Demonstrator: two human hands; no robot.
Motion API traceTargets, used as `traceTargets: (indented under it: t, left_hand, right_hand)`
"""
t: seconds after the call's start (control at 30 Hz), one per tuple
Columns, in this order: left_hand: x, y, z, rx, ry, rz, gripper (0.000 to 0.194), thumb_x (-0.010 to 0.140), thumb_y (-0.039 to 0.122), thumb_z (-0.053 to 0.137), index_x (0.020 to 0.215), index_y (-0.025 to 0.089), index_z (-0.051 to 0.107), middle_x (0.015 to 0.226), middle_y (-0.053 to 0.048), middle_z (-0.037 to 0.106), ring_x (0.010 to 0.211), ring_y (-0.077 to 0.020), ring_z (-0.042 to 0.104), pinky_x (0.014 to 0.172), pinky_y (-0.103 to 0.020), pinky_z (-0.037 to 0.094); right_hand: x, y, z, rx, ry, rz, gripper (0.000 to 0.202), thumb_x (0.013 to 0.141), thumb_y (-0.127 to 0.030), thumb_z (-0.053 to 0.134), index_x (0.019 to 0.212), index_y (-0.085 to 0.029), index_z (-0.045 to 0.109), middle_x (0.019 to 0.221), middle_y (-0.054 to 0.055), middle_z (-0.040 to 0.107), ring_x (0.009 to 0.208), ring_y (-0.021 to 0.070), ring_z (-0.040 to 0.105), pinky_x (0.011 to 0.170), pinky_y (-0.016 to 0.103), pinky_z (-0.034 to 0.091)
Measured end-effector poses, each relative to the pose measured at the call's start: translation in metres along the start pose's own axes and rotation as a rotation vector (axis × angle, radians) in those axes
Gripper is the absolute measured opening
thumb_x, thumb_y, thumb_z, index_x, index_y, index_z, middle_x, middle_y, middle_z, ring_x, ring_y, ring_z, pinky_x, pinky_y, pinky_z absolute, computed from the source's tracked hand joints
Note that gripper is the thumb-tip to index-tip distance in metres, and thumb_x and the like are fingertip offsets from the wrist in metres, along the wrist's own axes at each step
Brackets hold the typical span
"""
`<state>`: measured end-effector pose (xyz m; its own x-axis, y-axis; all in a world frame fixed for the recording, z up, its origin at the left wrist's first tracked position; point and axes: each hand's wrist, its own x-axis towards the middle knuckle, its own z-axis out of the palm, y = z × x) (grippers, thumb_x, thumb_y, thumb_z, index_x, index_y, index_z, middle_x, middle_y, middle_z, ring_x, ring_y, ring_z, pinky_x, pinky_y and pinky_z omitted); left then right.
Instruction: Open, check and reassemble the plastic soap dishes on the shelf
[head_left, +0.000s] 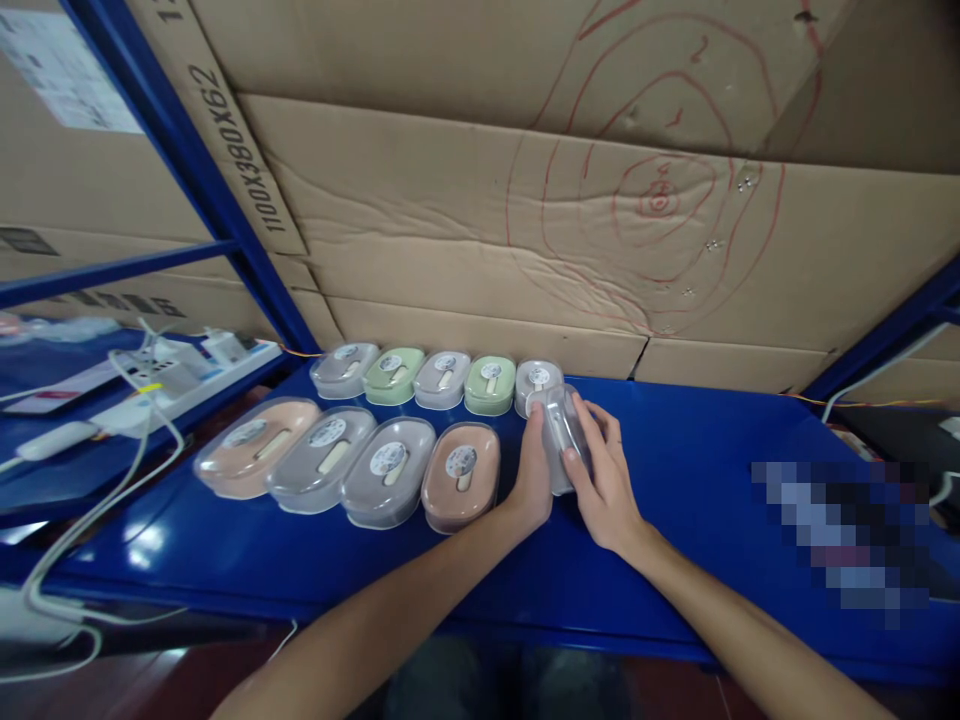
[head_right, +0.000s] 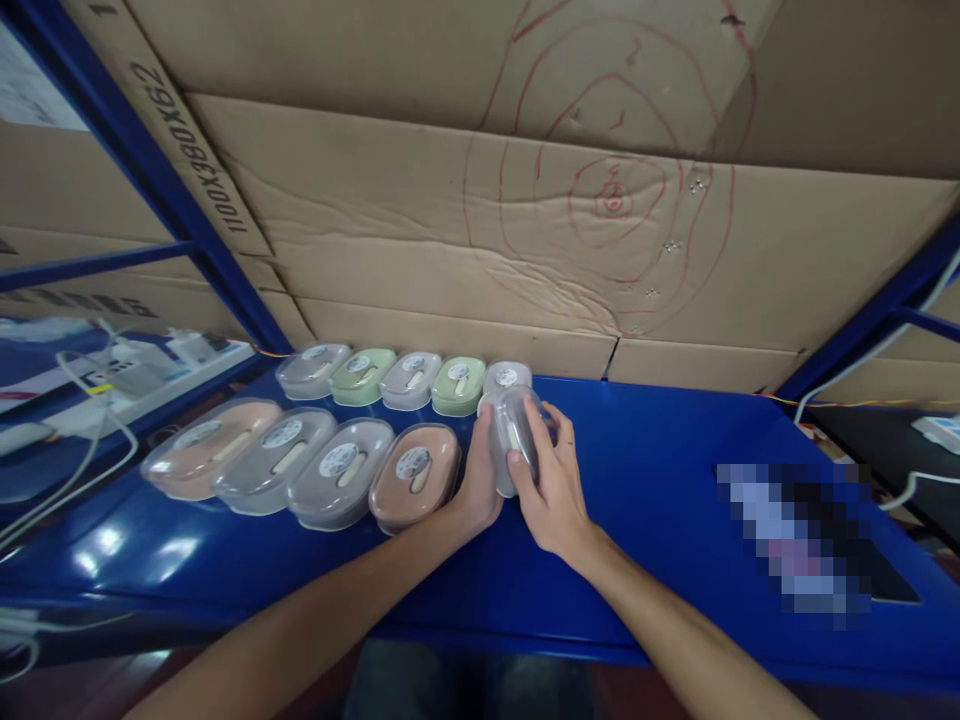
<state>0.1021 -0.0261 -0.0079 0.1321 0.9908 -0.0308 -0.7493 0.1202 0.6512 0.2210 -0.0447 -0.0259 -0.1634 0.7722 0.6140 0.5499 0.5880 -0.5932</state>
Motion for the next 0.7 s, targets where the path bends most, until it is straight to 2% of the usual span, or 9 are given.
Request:
traceTargets:
  t: [0.27, 0.37, 0.5, 0.7]
  left_hand:
    - [0.0, -0.007, -0.004, 0.019, 0.0, 0.012, 0.06, 0.087, 0.083, 0.074, 0.11, 0.028, 0.081, 0.128, -0.011, 0.081, 0.141, -0.0384, 0.068, 0.116, -0.053, 0.059]
    - [-0.003, -0.005, -0.003, 0.034, 0.0, 0.024, 0.059, 0.088, 0.083, 0.072, 0.111, 0.029, 0.082, 0.127, -0.01, 0.082, 0.14, -0.0376, 0.068, 0.118, -0.051, 0.057]
    - [-0.006, -0.003, -0.002, 0.059, 0.028, 0.071, 0.057, 0.091, 0.079, 0.072, 0.116, 0.029, 0.081, 0.136, -0.009, 0.079, 0.143, -0.0357, 0.066, 0.123, -0.047, 0.054]
    - [-0.006, -0.004, -0.002, 0.024, 0.039, 0.036, 0.056, 0.09, 0.079, 0.073, 0.112, 0.028, 0.079, 0.131, -0.011, 0.08, 0.139, -0.0392, 0.068, 0.118, -0.053, 0.058]
  right_hand:
    - [-0.007, 0.0, 0.003, -0.014, -0.011, 0.012, 0.066, 0.117, -0.051, 0.045, 0.179, -0.045, 0.022, 0.169, 0.013, 0.037, 0.161, 0.0369, 0.04, 0.128, 0.071, 0.042]
    - [-0.009, -0.003, 0.003, -0.025, -0.003, 0.0, 0.068, 0.116, -0.05, 0.045, 0.179, -0.044, 0.02, 0.171, 0.013, 0.035, 0.161, 0.0378, 0.039, 0.129, 0.072, 0.04]
    - [-0.01, -0.006, 0.004, -0.021, 0.007, -0.009, 0.067, 0.117, -0.048, 0.044, 0.179, -0.043, 0.021, 0.172, 0.013, 0.035, 0.162, 0.0382, 0.039, 0.129, 0.073, 0.041]
    - [-0.013, -0.008, 0.007, -0.013, 0.026, -0.004, 0.066, 0.117, -0.045, 0.043, 0.18, -0.043, 0.02, 0.172, 0.013, 0.035, 0.163, 0.0373, 0.039, 0.129, 0.073, 0.04]
